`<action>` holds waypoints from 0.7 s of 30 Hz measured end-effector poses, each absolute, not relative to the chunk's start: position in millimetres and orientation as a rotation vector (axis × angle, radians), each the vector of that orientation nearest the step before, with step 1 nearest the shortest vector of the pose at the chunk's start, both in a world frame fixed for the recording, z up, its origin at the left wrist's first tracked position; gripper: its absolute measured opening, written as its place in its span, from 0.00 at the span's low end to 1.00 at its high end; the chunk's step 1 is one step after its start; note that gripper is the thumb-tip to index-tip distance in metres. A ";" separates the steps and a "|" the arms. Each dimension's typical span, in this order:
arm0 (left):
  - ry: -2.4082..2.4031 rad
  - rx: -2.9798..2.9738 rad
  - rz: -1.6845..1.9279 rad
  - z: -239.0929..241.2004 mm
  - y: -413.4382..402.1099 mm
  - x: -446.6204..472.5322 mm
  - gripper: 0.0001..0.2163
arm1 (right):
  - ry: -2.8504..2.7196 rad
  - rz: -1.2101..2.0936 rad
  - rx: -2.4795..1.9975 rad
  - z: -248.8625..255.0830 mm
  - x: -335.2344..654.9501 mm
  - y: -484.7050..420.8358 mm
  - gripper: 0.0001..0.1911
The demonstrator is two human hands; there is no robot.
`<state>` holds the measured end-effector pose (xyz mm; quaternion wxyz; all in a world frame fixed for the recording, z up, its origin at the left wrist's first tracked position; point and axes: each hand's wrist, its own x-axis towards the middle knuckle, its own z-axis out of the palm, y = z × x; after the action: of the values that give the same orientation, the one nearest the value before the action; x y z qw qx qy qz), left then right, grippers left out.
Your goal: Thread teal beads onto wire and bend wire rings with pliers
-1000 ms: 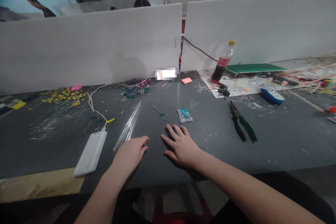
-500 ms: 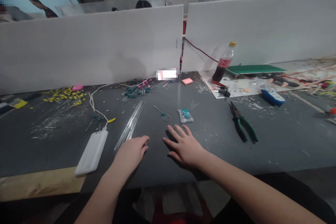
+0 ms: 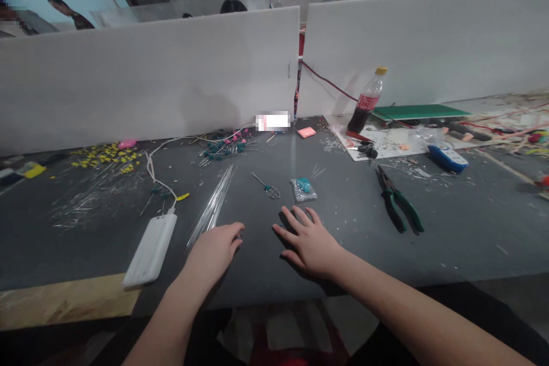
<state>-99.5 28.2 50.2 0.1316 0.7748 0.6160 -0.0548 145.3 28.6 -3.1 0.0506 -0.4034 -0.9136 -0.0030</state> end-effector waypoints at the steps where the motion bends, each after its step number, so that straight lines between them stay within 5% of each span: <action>1: 1.784 2.250 -0.155 50.3 28.2 -99.5 0.11 | -2.786 -0.009 -1.234 -3.0 146.5 27.0 0.28; 21: 1.788 2.241 -0.142 52.1 29.1 -99.6 0.11 | -2.696 0.029 -1.363 -2.6 153.7 19.1 0.26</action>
<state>-99.6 29.1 52.1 0.1353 0.7735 0.6173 -0.0490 153.7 19.1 -2.6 0.0605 -0.4503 -0.8908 0.0096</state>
